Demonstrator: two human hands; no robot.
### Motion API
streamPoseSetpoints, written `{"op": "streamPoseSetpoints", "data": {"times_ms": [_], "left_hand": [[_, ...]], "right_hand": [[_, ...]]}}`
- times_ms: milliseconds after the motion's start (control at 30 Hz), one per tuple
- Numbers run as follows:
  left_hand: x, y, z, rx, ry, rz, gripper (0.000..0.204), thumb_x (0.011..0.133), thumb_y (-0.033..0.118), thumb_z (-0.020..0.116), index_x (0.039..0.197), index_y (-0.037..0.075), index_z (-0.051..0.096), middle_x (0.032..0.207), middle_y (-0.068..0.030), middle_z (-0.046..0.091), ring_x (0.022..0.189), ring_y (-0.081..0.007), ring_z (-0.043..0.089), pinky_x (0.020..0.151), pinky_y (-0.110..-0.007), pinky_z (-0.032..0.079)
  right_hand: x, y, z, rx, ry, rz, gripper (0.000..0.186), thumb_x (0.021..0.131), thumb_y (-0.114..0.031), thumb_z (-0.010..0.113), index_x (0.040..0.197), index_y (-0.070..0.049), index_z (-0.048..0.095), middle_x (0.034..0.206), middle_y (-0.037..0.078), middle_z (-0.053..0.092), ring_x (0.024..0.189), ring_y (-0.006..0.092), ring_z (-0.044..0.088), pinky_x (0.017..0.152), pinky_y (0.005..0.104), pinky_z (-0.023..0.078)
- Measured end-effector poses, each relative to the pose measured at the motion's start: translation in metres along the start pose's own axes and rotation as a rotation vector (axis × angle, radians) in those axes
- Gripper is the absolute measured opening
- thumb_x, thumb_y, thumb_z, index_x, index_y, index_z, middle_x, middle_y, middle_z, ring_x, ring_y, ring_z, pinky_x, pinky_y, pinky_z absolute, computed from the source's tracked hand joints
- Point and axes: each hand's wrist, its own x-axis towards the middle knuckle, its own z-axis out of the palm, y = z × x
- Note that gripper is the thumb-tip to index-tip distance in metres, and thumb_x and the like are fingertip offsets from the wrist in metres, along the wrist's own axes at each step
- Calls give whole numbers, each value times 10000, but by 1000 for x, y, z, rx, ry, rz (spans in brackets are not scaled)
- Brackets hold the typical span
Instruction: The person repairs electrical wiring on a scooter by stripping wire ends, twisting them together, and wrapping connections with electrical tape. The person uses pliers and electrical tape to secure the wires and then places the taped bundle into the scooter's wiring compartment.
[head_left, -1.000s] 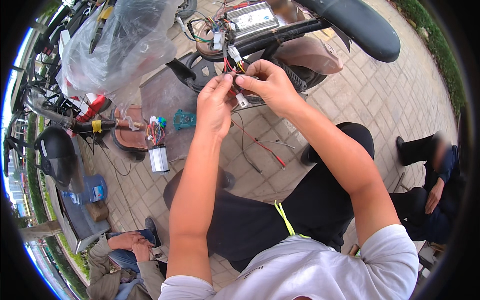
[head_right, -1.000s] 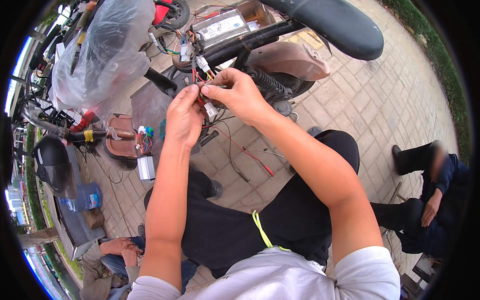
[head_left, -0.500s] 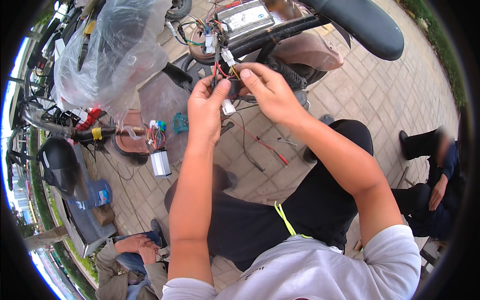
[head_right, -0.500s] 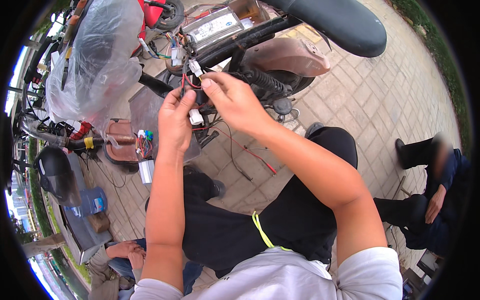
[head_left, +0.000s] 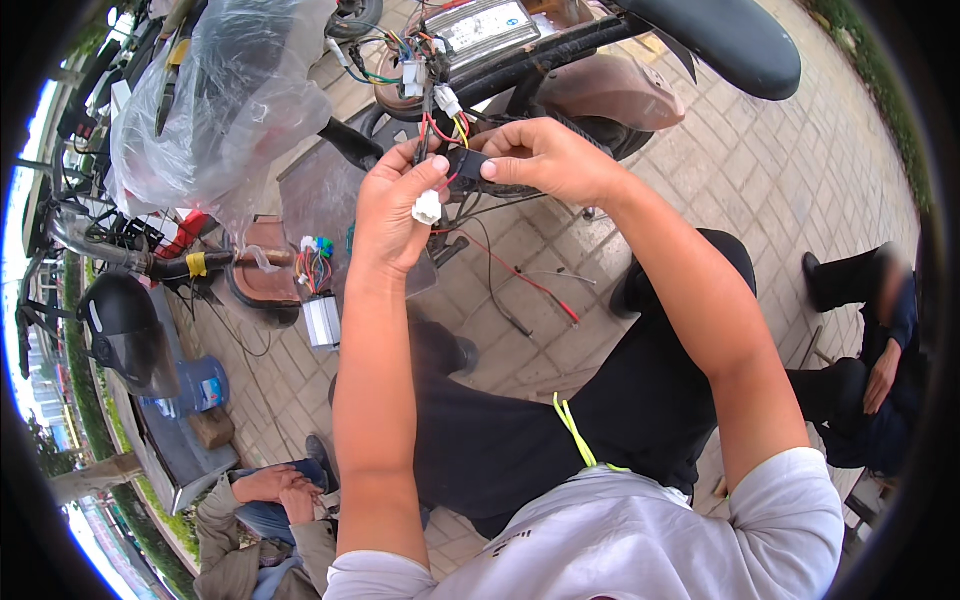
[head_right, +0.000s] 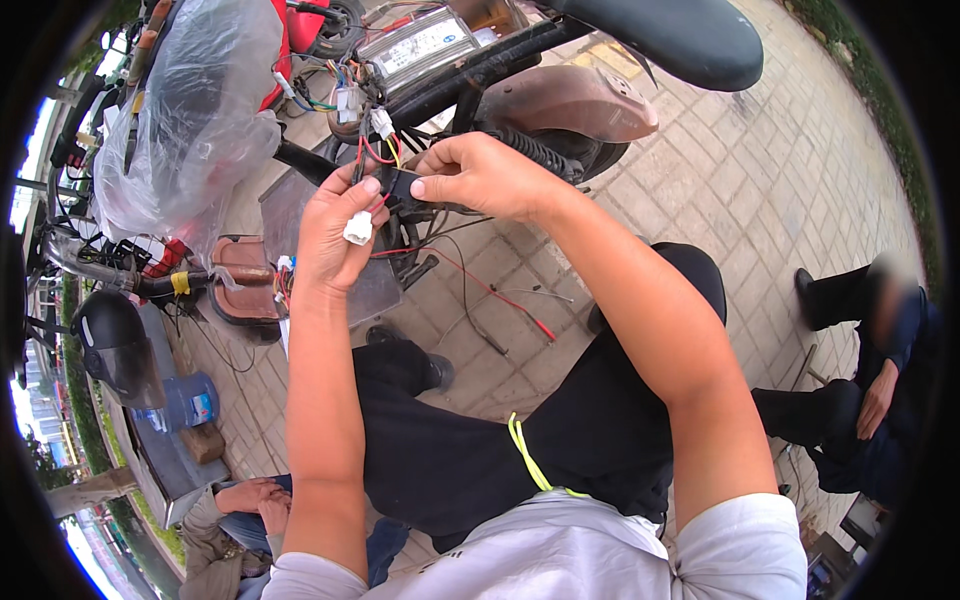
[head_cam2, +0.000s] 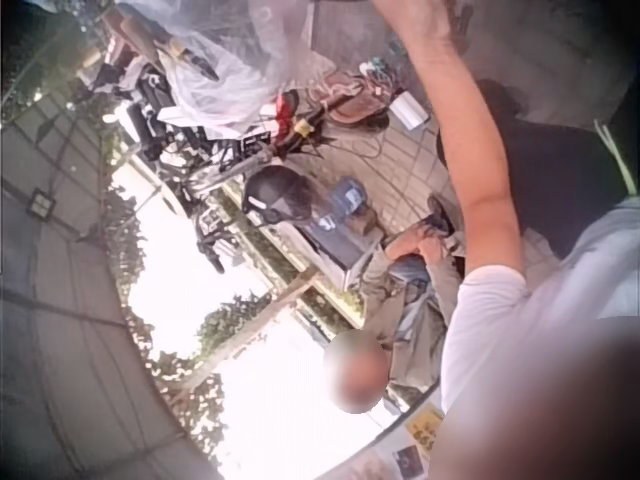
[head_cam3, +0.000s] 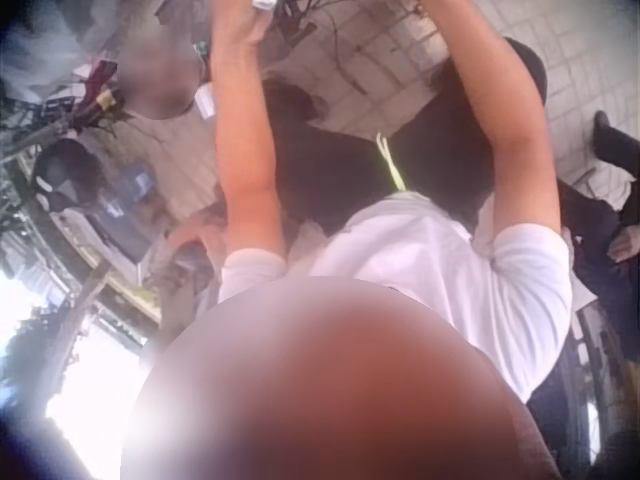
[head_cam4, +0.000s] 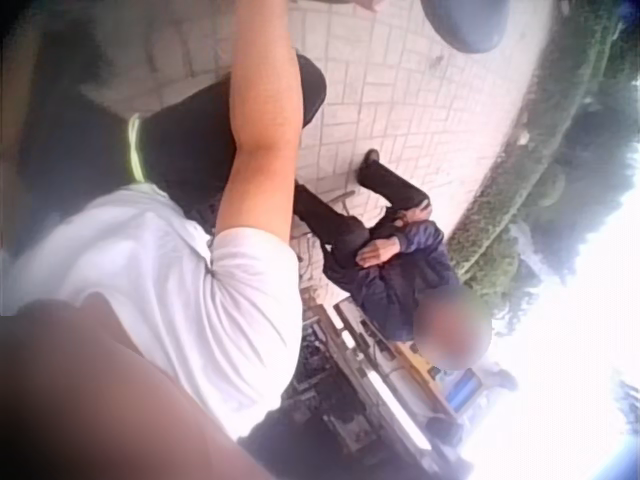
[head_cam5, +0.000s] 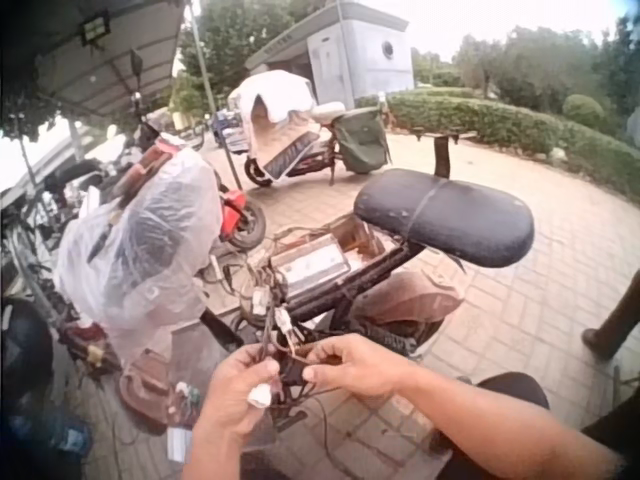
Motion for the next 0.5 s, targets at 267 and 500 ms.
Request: {"op": "streamPoseSetpoints", "data": {"times_ms": [267,500], "left_hand": [[2,-3,6,254,-38,118,393,806,-23,720,1142,-2,517,973,-40,625,845,-98,611,768,-231,517],[-1,-8,6,-24,-1,80,219,904,114,649,1081,5,582,978,-47,633,834,-113,593,766,-270,486]], "right_hand": [[-8,-8,9,613,-17,78,226,885,-177,733,1019,-8,666,1001,44,671,934,134,644,853,318,552],[5,-4,26,477,154,30,239,869,-173,754,992,1,647,912,69,676,832,151,661,759,315,553]]}}
